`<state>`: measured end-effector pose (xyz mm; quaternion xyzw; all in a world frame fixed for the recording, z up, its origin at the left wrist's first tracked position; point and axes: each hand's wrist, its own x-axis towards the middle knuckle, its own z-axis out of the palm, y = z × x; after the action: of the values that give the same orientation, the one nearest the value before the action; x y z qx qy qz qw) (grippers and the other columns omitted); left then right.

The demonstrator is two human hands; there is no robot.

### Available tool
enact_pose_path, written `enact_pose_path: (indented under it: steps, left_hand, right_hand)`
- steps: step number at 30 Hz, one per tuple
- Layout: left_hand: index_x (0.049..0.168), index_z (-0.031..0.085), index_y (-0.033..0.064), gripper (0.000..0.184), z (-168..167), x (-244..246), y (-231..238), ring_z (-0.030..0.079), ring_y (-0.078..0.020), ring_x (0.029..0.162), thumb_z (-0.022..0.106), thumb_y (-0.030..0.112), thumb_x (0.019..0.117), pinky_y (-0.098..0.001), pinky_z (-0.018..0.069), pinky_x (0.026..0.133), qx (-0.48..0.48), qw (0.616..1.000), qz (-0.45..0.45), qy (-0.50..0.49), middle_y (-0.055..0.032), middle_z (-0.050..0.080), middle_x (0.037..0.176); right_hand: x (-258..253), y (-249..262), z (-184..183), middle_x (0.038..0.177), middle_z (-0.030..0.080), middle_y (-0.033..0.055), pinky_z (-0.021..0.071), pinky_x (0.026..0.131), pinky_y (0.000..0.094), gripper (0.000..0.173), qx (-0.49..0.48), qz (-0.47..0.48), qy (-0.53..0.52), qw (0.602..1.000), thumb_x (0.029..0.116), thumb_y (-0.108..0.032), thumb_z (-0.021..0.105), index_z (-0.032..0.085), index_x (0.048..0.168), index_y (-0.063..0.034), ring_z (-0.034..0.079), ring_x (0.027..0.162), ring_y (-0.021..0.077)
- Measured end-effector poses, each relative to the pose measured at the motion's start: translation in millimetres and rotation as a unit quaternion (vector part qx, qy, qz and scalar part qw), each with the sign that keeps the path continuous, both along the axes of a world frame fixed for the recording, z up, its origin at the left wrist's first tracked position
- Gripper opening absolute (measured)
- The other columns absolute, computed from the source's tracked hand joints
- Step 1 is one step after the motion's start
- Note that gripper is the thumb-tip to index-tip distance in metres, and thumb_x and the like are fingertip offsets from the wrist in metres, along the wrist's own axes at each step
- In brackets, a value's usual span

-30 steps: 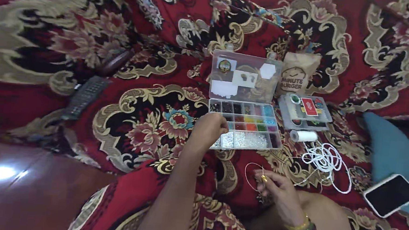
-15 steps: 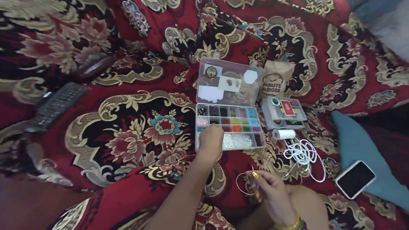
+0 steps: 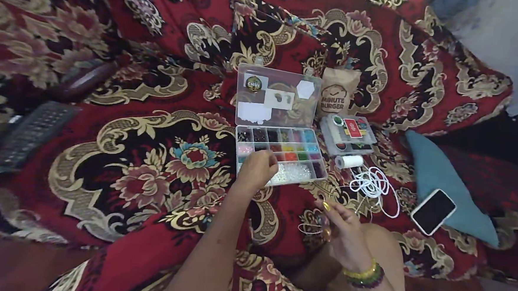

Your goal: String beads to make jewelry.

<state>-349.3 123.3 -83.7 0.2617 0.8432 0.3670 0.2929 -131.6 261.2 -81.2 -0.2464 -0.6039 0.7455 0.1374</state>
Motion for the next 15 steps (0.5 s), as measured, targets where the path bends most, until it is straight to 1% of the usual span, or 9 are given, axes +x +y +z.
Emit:
enact_pose_path:
  steps: [1, 2, 3, 5, 8, 10, 12, 15]
  left_hand:
    - [0.116, 0.067, -0.0026, 0.024, -3, 1, 1, 0.07, -0.0252, 0.097, 0.061, 0.015, 0.1014, -0.0432, 0.0558, 0.092, 0.073, 0.996, -0.003, -0.049, -0.0166, 0.071, 0.109]
    - [0.115, 0.066, -0.0039, 0.022, -4, 5, 4, 0.071, -0.0189, 0.091, 0.062, 0.012, 0.1009, -0.0362, 0.0582, 0.087, 0.145, 0.983, -0.006, -0.113, -0.0134, 0.071, 0.106]
    - [0.113, 0.064, -0.0047, 0.018, -2, 11, 8, 0.071, -0.0151, 0.087, 0.062, 0.008, 0.1, -0.032, 0.059, 0.084, 0.209, 0.961, -0.011, -0.179, -0.0105, 0.07, 0.101]
    - [0.11, 0.064, -0.0028, 0.013, -1, 24, 14, 0.071, -0.0123, 0.084, 0.06, 0.002, 0.0984, -0.0294, 0.0597, 0.082, 0.286, 0.916, -0.032, -0.281, -0.0053, 0.071, 0.095]
    - [0.106, 0.065, 0.0016, 0.012, -4, 34, 21, 0.072, -0.012, 0.084, 0.058, -0.001, 0.0972, -0.0294, 0.0604, 0.082, 0.332, 0.869, -0.077, -0.358, -0.0012, 0.072, 0.092]
    - [0.103, 0.067, 0.004, 0.013, -6, 37, 23, 0.073, -0.0111, 0.084, 0.057, -0.001, 0.0973, -0.0292, 0.0611, 0.082, 0.341, 0.849, -0.11, -0.389, 0.0005, 0.074, 0.091]
    - [0.099, 0.069, 0.0069, 0.015, -5, 39, 24, 0.073, -0.0088, 0.081, 0.056, 0.0, 0.0973, -0.0272, 0.0609, 0.081, 0.335, 0.839, -0.137, -0.406, 0.0027, 0.075, 0.088]
    - [0.095, 0.068, 0.0091, 0.016, -8, 42, 26, 0.071, -0.0067, 0.077, 0.056, 0.0, 0.0972, -0.0255, 0.0604, 0.077, 0.327, 0.834, -0.148, -0.418, 0.0045, 0.074, 0.084]
  right_hand:
    - [0, 0, 0, 0.067, 0.064, -0.0035, 0.0481, 0.047, 0.0176, 0.024, 0.0, -0.004, 0.001, 1.0, 0.1015, -0.008, 0.051, 0.073, 0.108, 0.0002, 0.054, 0.05, 0.0013]
    - [-1, 0, 0, 0.066, 0.063, -0.0038, 0.0478, 0.047, 0.0174, 0.023, 0.001, -0.005, 0.005, 1.0, 0.1013, -0.008, 0.052, 0.073, 0.107, 0.0004, 0.054, 0.05, 0.0011]
    - [0, 0, 0, 0.066, 0.063, -0.0039, 0.0475, 0.046, 0.0171, 0.023, 0.004, -0.005, 0.009, 1.0, 0.1012, -0.008, 0.053, 0.073, 0.107, 0.0004, 0.053, 0.049, 0.0007]
    - [0, 0, 1, 0.066, 0.063, -0.0042, 0.0473, 0.046, 0.0166, 0.023, 0.011, -0.002, 0.018, 1.0, 0.1008, -0.008, 0.053, 0.074, 0.106, -0.0002, 0.053, 0.049, 0.0002]
    - [3, -1, 3, 0.067, 0.066, -0.0034, 0.0485, 0.047, 0.0163, 0.022, 0.024, 0.001, 0.04, 0.999, 0.0989, -0.007, 0.055, 0.076, 0.101, -0.0017, 0.055, 0.05, -0.0001]
    - [4, -2, 5, 0.07, 0.069, -0.0016, 0.0511, 0.048, 0.0165, 0.021, 0.035, 0.003, 0.055, 0.998, 0.0987, -0.006, 0.056, 0.076, 0.098, -0.0025, 0.058, 0.051, 0.0004]
    - [4, -3, 7, 0.073, 0.071, -0.0001, 0.0534, 0.05, 0.0174, 0.02, 0.057, 0.01, 0.066, 0.996, 0.0989, -0.005, 0.056, 0.076, 0.098, -0.0032, 0.061, 0.054, 0.0016]
    - [4, -5, 8, 0.075, 0.073, 0.0007, 0.0555, 0.051, 0.0188, 0.017, 0.109, 0.018, 0.078, 0.991, 0.0987, -0.006, 0.059, 0.075, 0.099, -0.0027, 0.064, 0.055, 0.003]
